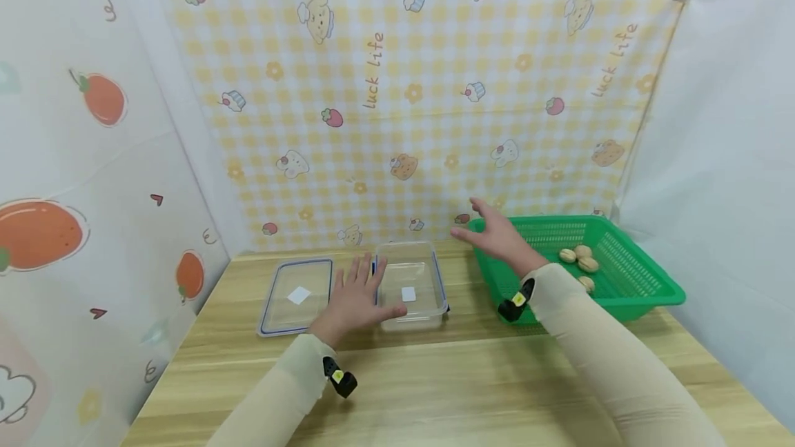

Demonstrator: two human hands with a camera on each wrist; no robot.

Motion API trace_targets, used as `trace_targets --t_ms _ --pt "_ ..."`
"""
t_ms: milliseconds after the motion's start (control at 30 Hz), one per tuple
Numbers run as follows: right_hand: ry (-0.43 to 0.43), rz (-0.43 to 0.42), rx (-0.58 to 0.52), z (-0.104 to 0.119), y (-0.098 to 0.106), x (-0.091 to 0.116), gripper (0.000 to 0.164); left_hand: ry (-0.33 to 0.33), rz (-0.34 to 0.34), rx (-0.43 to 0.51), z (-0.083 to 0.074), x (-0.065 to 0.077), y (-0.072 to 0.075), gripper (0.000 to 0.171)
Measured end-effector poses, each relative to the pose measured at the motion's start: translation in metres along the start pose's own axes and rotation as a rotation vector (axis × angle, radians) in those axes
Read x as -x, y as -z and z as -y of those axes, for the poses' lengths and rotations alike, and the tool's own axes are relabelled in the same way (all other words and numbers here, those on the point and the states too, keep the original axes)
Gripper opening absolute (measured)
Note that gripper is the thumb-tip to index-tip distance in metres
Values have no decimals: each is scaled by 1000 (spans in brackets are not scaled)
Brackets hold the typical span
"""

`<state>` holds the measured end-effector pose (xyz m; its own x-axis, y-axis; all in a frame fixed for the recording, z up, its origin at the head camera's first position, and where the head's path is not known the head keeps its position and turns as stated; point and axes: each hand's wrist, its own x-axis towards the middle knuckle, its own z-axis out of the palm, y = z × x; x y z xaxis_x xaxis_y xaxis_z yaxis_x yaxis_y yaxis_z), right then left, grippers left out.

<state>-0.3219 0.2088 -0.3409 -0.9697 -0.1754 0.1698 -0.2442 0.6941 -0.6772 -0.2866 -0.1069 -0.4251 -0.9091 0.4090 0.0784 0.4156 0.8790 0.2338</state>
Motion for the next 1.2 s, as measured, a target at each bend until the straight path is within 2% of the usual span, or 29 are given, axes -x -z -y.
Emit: trace_targets --t_ms 200,433,567,767,1033,1200 --pt "-58 -59 -93 -32 27 -19 95 -22 -19 -10 3 0 -17 114" --pt "-72 -70 -182 -74 40 -30 93 -25 -12 30 3 2 -26 115" --pt "-90 -81 -165 -94 42 -32 81 -19 -15 61 4 1 -29 114" --pt "-128 -55 -132 -124 43 -35 63 2 -8 46 3 2 -29 116" --pt "-147 0 -39 -165 40 -32 63 6 -1 50 3 6 -30 111" --pt "-154 22 9 -181 38 -32 60 4 -2 57 3 5 -30 111"
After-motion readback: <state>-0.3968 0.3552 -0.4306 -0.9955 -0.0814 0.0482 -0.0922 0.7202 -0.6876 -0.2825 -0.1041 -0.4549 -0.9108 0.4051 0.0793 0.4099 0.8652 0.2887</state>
